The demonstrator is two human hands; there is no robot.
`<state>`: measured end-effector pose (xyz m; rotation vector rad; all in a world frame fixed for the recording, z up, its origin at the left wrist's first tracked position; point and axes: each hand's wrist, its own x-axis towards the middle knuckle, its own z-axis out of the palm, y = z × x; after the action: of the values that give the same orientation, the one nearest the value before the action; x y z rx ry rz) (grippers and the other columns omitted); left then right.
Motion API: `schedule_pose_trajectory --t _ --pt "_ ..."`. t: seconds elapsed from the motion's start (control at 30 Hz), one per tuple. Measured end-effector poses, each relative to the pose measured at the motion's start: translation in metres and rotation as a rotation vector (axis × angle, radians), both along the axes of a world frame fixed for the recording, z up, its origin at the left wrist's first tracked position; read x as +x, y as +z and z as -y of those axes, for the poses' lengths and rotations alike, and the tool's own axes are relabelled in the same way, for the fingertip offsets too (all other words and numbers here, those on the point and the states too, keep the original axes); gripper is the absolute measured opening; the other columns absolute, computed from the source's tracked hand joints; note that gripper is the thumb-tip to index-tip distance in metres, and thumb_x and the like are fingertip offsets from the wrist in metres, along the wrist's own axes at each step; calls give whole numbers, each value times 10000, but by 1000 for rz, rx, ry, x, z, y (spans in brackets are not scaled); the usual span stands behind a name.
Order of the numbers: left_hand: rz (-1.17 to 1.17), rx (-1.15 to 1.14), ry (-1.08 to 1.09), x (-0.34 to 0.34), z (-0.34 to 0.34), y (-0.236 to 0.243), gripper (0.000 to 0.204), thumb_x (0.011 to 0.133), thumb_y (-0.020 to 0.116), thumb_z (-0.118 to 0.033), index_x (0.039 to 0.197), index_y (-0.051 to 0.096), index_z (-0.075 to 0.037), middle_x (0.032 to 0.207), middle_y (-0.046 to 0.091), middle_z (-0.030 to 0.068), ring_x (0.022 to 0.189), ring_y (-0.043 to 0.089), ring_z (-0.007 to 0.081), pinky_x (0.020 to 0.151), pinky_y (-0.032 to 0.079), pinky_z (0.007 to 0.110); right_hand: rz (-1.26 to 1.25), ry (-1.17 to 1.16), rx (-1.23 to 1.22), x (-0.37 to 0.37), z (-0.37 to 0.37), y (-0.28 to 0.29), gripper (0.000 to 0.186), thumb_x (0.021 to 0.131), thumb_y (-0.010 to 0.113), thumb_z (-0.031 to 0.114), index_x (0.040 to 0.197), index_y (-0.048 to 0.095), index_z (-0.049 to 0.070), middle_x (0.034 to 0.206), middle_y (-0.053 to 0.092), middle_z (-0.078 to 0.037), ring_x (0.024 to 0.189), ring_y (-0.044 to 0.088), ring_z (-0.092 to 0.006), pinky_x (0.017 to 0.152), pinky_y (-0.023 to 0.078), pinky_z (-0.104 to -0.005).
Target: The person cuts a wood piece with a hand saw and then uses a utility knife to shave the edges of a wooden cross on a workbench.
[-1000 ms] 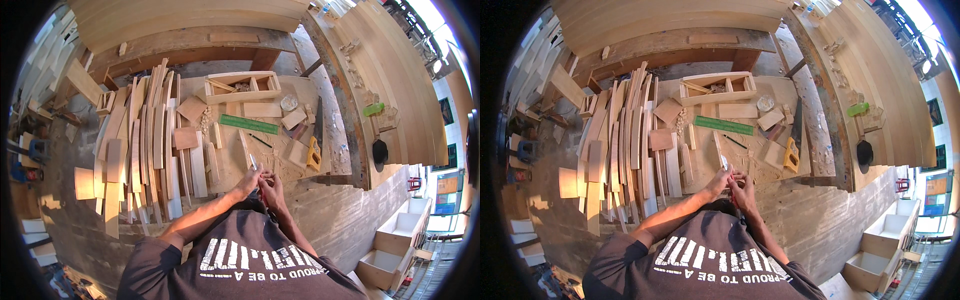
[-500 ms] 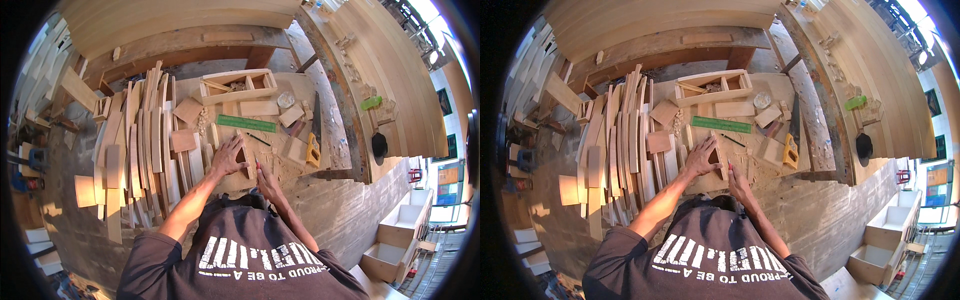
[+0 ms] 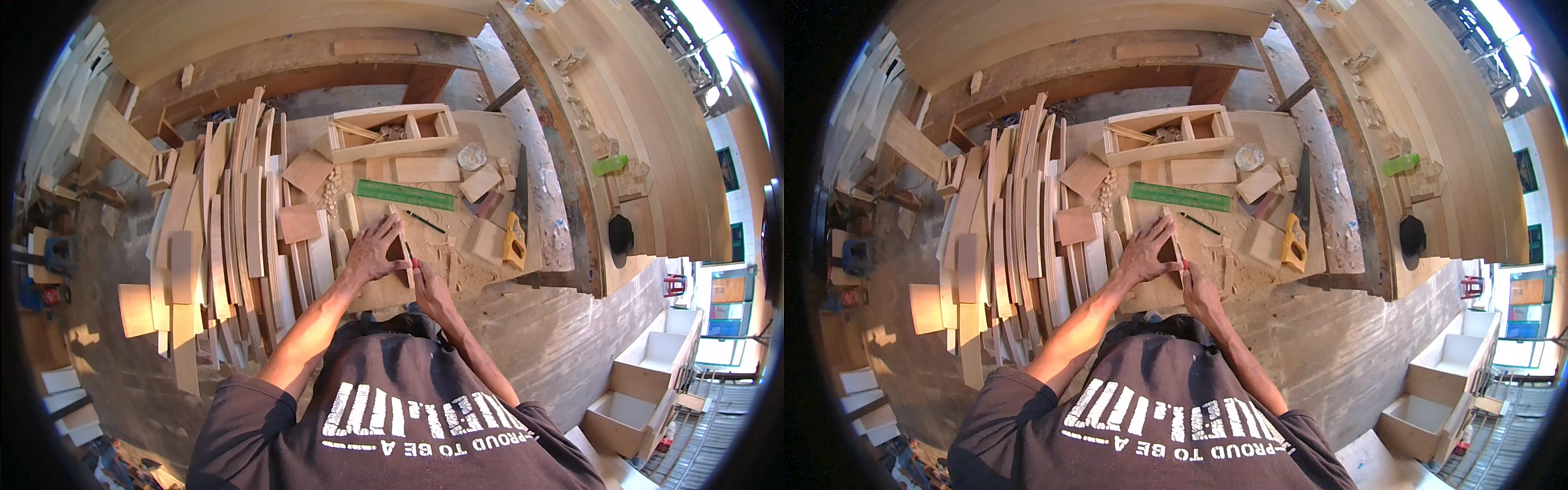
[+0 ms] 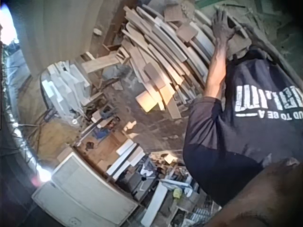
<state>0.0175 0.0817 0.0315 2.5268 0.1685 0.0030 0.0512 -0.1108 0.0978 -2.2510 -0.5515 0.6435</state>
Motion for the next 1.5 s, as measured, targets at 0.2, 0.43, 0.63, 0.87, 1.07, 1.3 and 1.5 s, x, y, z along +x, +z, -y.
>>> schedule_pose_trajectory --t 0.2,0.43,0.63,0.87,1.07,1.3,1.5 --pt "11 24 2 -1 0 3 1180 683 492 -914 1548 354 -123 1636 270 69 1498 249 316 1206 231 504 25 -22 -49 -5 -7 3 339 1059 432 282 1239 578 35 1000 654 -310 963 620 -502 776 484 -532" --pt "0 20 -8 -1 -1 7 1198 677 463 -931 1548 351 -116 1635 273 76 1499 247 317 1198 239 500 51 -16 -52 -5 -8 -4 338 1062 421 286 1238 568 37 998 648 -321 965 615 -510 777 483 -541" --pt "10 4 -5 1 -2 0 1208 670 468 -933 1548 348 -112 1637 268 74 1502 242 312 1198 236 507 19 -7 -105 -7 -11 4 358 1068 399 299 1276 536 41 1041 646 -323 998 608 -509 815 482 -543" --pt "-18 22 -18 1 -2 4 1170 680 518 -898 1560 329 -152 1640 266 53 1502 246 301 1197 236 510 -22 -19 -122 -9 -14 12 364 1074 381 295 1282 528 35 1067 641 -324 1032 600 -499 834 475 -534" --pt "-32 38 -13 -1 -3 6 1118 705 558 -854 1568 313 -186 1642 264 41 1501 250 293 1200 229 502 -9 -6 -143 -8 -17 15 356 1075 386 291 1248 535 19 1059 644 -315 1012 602 -499 823 474 -537" --pt "-56 44 -19 -1 -3 10 1106 714 559 -846 1565 320 -182 1641 267 46 1500 251 300 1197 230 506 38 -10 -77 -9 -16 7 347 1075 385 289 1217 543 14 1050 641 -319 1005 600 -505 819 475 -541" --pt "-37 26 -17 -1 -4 10 1113 715 533 -863 1564 321 -175 1637 274 62 1496 261 313 1195 232 515 28 2 -134 -7 -18 11 343 1072 375 290 1194 540 15 1032 634 -329 993 593 -517 824 465 -550"
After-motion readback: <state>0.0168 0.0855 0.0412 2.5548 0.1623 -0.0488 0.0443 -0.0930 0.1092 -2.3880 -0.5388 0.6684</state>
